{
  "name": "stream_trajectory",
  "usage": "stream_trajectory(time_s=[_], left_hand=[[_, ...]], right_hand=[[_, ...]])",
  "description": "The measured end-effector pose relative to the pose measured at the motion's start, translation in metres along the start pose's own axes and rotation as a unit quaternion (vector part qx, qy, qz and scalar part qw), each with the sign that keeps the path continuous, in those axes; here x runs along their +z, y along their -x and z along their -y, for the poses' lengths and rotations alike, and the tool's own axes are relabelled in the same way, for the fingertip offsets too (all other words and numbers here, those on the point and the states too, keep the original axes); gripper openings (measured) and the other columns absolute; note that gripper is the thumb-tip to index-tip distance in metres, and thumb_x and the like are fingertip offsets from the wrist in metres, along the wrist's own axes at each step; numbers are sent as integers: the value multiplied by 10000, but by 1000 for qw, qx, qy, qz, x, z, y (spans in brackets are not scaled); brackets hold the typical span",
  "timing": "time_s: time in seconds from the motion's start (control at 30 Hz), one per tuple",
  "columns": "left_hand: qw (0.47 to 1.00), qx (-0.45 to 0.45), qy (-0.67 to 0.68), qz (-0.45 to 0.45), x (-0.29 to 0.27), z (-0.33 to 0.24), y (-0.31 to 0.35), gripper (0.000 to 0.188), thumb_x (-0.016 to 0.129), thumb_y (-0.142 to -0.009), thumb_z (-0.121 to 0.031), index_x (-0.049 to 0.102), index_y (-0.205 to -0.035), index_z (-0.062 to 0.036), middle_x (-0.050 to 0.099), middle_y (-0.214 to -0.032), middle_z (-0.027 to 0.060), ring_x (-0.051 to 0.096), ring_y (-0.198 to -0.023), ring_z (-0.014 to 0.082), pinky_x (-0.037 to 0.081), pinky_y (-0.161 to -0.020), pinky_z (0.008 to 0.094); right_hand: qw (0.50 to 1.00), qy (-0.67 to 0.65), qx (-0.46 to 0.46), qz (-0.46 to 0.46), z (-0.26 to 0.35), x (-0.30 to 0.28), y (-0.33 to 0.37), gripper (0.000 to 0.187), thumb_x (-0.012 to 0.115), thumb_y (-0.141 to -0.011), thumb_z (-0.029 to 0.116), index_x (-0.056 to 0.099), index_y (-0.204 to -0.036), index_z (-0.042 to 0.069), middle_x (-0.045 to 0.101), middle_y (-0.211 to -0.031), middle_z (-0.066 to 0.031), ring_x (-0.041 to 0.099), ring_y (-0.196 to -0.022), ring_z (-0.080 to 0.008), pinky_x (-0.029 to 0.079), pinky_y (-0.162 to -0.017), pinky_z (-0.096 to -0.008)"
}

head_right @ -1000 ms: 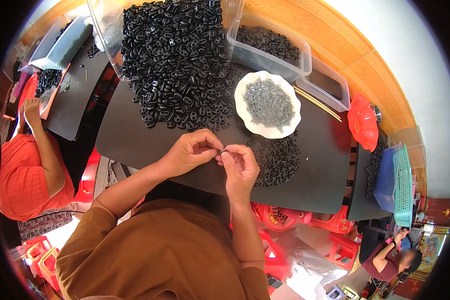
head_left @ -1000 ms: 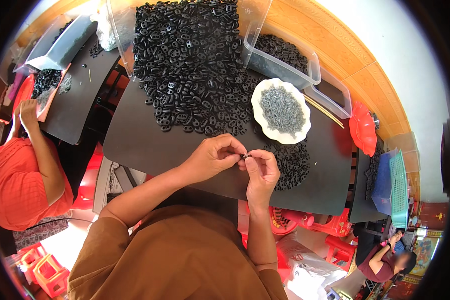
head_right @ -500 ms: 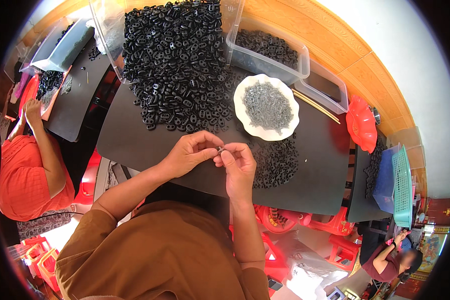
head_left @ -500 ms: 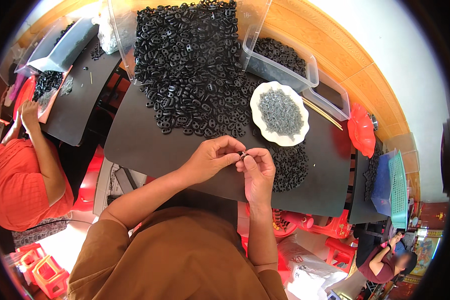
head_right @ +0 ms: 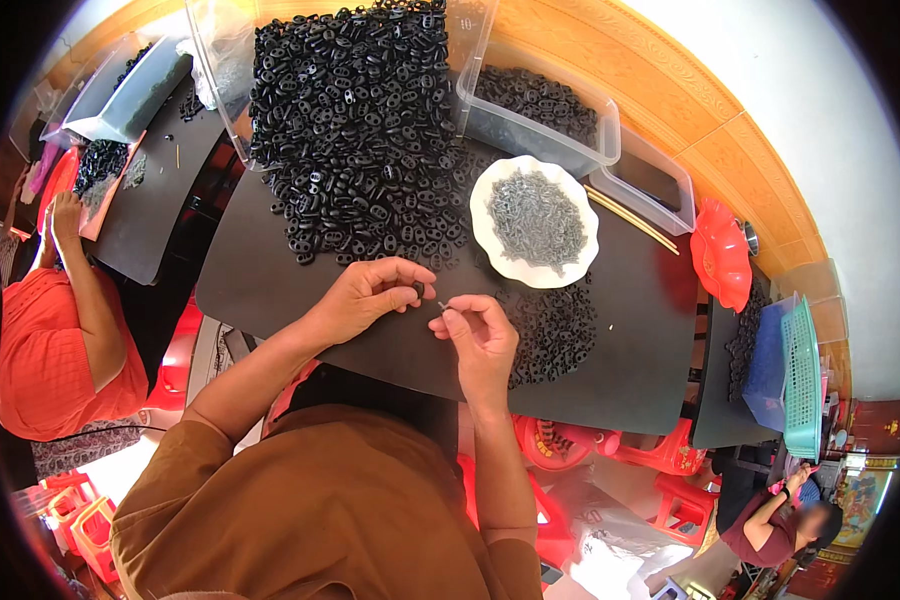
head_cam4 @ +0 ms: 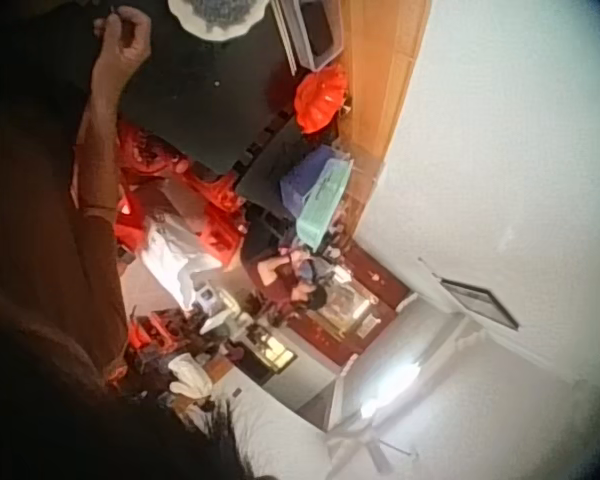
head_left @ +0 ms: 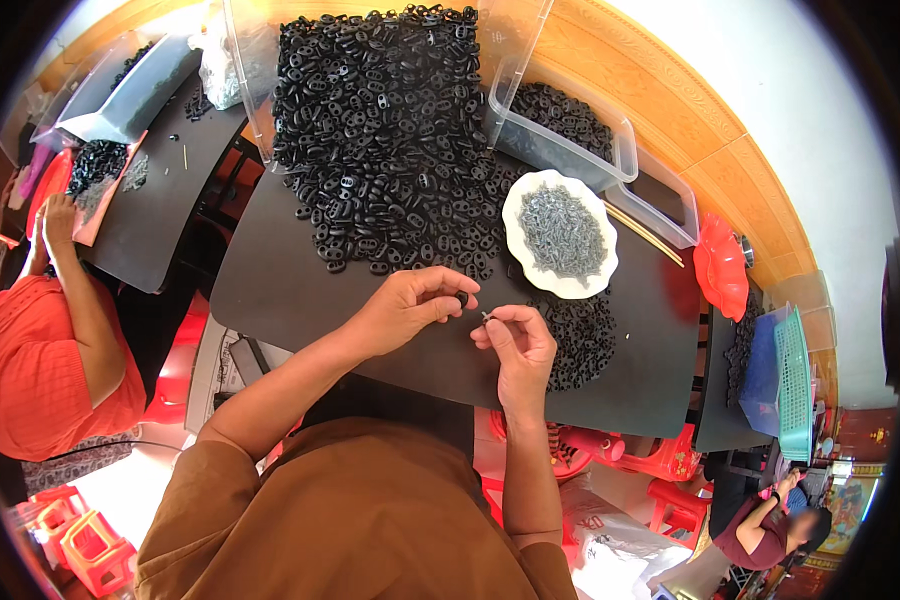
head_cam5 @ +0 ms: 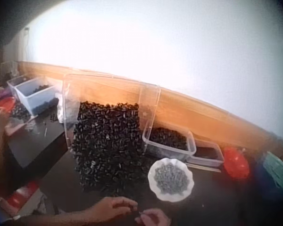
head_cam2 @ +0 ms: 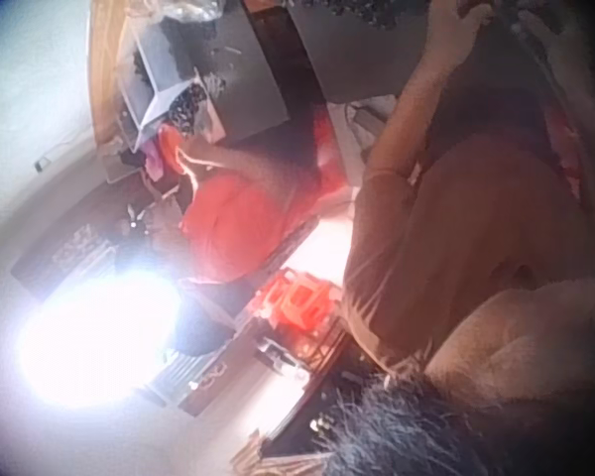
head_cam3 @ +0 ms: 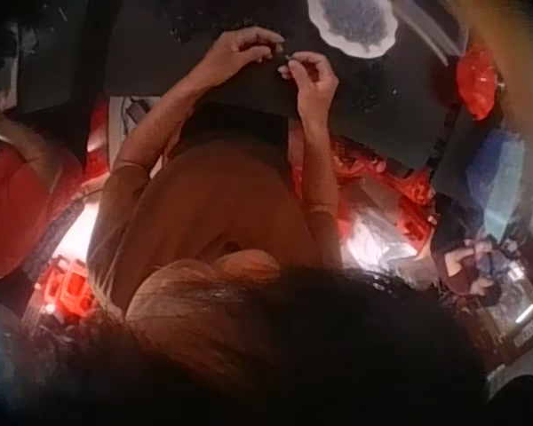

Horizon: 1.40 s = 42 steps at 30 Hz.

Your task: The person pours black plastic fasteners from a container onto a table and then repeatedly picks up individual fasteners and small metal pins to assemble them by hand. The person works continuously on this repetitive assembly task throughout the clip.

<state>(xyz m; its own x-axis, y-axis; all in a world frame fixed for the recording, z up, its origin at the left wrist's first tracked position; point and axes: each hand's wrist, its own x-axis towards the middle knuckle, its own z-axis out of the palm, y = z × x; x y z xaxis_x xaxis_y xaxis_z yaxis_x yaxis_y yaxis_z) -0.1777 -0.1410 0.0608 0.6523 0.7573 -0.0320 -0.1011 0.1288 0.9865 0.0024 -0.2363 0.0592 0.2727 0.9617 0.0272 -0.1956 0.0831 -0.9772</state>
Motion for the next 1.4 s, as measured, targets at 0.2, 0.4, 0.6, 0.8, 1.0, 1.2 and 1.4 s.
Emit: stream_trajectory(time_s=[0.2,0.4,0.6,0.8,1.0,1.2,1.4], left_hand=[[999,-9,-28,22,-3,2,1,237,619,-986,-52,674,-1214,-17,713,-1024,44,631,-860,77,538,-795,245],[995,-41,89,2,-1,3,3,186,622,-995,-43,664,-1168,11,713,-1020,79,668,-883,100,572,-813,253],[996,-62,68,6,-3,2,3,187,635,-984,-40,669,-1160,14,713,-970,63,681,-822,100,584,-774,249],[996,-64,63,6,-2,2,3,177,673,-974,-56,686,-1138,7,720,-976,58,677,-805,95,583,-745,243],[997,-58,46,10,-2,2,4,173,674,-974,-56,693,-1135,4,723,-919,48,674,-790,86,573,-736,235],[999,-39,26,4,2,1,7,166,686,-963,-54,711,-1115,6,733,-908,59,675,-786,86,565,-724,231],[990,37,-134,-15,5,-7,14,142,712,-924,-34,729,-1058,10,734,-886,61,675,-755,106,550,-690,253]], right_hand=[[1000,23,-13,15,1,5,3,91,657,-949,-37,638,-1037,-21,662,-927,-58,699,-825,-147,579,-749,-263],[999,31,-6,16,1,7,4,94,664,-942,-47,642,-1032,-34,672,-943,-74,699,-827,-151,581,-760,-262],[999,34,-9,23,2,8,4,91,658,-945,-53,642,-1033,-39,680,-941,-85,700,-827,-154,586,-769,-269],[999,36,-22,30,-1,8,4,88,657,-942,-62,641,-1027,-44,670,-949,-83,702,-838,-160,597,-789,-285],[997,53,-53,29,-5,8,4,85,659,-931,-81,643,-1010,-56,658,-956,-83,704,-844,-165,607,-778,-287],[996,73,-45,27,-7,8,5,93,663,-913,-104,640,-991,-60,650,-972,-89,702,-833,-166,609,-776,-286],[975,208,-80,12,-3,15,5,153,726,-854,-79,633,-947,-2,655,-871,-52,674,-789,-122,558,-687,-266]])
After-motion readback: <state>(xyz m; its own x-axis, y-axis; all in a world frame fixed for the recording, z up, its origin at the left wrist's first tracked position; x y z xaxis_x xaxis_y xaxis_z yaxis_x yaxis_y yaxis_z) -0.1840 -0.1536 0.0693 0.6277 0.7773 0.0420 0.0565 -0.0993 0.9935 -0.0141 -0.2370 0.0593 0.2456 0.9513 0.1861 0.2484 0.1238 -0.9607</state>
